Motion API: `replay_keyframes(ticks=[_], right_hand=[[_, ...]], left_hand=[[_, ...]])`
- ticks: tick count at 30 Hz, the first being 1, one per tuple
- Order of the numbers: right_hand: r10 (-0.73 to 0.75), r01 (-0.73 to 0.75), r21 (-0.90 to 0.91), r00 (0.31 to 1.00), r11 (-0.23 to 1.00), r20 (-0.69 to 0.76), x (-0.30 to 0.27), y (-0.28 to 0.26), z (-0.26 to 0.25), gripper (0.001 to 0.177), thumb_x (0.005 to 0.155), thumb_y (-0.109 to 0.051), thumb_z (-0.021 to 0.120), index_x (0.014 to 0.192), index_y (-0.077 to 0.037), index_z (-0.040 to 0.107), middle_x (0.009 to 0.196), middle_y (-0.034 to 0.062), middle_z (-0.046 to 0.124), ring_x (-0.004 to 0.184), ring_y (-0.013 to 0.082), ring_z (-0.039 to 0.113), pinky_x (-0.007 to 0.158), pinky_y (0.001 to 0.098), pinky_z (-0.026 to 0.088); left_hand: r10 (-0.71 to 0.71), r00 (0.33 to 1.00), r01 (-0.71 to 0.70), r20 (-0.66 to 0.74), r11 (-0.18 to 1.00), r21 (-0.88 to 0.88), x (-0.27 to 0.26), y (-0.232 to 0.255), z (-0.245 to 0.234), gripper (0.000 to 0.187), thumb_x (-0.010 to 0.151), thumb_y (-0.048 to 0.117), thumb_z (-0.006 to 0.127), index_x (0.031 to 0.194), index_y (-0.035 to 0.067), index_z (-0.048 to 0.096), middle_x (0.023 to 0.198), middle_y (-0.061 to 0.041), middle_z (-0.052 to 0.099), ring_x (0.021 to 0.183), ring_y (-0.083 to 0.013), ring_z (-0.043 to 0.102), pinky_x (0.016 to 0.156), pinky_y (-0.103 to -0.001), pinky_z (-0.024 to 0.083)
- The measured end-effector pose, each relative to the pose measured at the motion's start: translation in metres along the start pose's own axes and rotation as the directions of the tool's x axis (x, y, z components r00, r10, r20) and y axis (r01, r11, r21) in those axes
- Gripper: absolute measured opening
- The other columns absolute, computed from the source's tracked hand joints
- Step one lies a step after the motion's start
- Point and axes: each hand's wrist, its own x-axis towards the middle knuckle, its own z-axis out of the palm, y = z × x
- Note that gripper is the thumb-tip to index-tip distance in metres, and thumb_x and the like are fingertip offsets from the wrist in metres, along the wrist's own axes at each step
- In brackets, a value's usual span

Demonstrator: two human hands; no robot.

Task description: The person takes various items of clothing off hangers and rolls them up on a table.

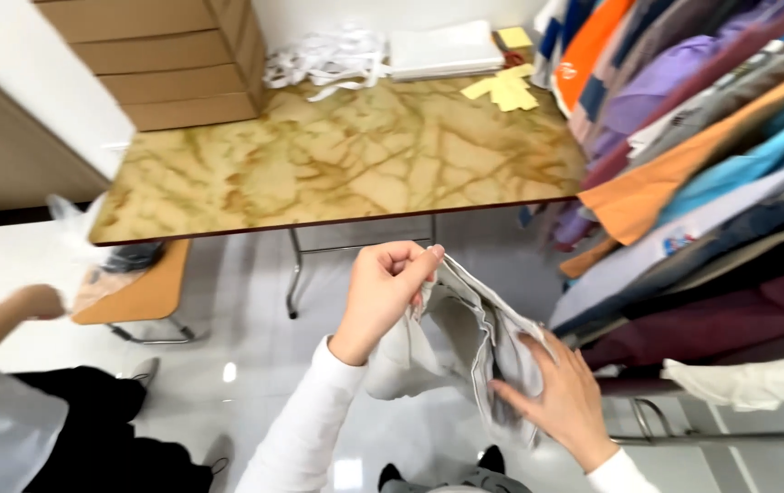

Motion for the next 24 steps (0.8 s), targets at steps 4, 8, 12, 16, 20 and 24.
replay_keyframes(ticks=[4,8,12,16,20,24], right_hand=[[0.114,-0.092,-0.132,0.979,0.987,0.167,0.020,0.008,0.038,0.075,0.067,-0.065,0.079,0.119,-0.013,0.069,0.126,0.0041,0.069,0.106,0.0292,0.067,0.096,0.0442,0.054],[0.062,0.032,-0.304,0.954,0.952,0.295,0.040,0.013,0.067,0.069,0.070,-0.070,0.075,0.114,-0.018,0.074,0.123,0.0018,0.072,0.104,0.0275,0.072,0.097,0.0494,0.052],[-0.410,0.469,-0.255,0.876,0.845,0.254,0.090,0.037,0.085,0.045,0.061,-0.046,0.081,0.098,-0.019,0.079,0.132,0.0004,0.068,0.103,0.0300,0.073,0.097,0.0581,0.050],[-0.451,0.542,-0.203,0.815,0.815,0.364,0.144,-0.023,0.060,0.028,0.072,-0.025,0.078,0.100,-0.023,0.079,0.138,-0.0100,0.064,0.099,0.0259,0.073,0.092,0.0459,0.056],[-0.526,0.596,-0.094,0.763,0.797,0.375,0.182,-0.076,0.031,0.027,0.078,-0.018,0.075,0.104,-0.019,0.078,0.135,-0.0087,0.066,0.099,0.0275,0.071,0.080,0.0388,0.059],[-0.619,0.661,-0.012,0.709,0.750,0.338,0.202,-0.096,0.017,0.029,0.077,-0.013,0.073,0.106,-0.016,0.077,0.125,-0.0041,0.072,0.096,0.0295,0.071,0.081,0.0396,0.058]], left_hand=[[0.025,0.997,-0.018,-0.073,0.995,0.094,-0.028,0.039,-0.059,0.036,0.094,0.024,0.074,0.067,0.004,0.064,0.053,0.006,0.055,0.043,-0.0013,0.047,0.041,-0.022,0.034],[0.050,0.986,0.032,-0.158,0.878,0.477,-0.061,0.071,-0.121,0.043,0.085,0.038,0.079,0.062,0.004,0.066,0.048,0.001,0.056,0.044,-0.0087,0.057,0.044,-0.026,0.043],[0.181,0.966,0.127,-0.184,0.288,0.949,-0.093,0.085,-0.207,0.048,0.072,0.057,0.079,0.066,0.009,0.074,0.055,-0.010,0.066,0.058,-0.0267,0.069,0.054,-0.039,0.052],[0.142,0.945,0.297,-0.295,0.011,0.955,-0.137,0.067,-0.263,0.045,0.068,0.057,0.076,0.071,0.013,0.079,0.063,-0.013,0.070,0.068,-0.0340,0.070,0.058,-0.046,0.054],[0.159,0.842,0.528,-0.516,-0.048,0.848,-0.166,0.048,-0.287,0.040,0.070,0.053,0.072,0.076,0.015,0.080,0.070,-0.014,0.071,0.070,-0.0357,0.071,0.062,-0.046,0.056],[0.210,0.801,0.579,-0.560,-0.040,0.814,-0.177,0.031,-0.299,0.032,0.071,0.043,0.068,0.078,0.014,0.081,0.079,-0.010,0.071,0.076,-0.0335,0.071,0.064,-0.046,0.056]])
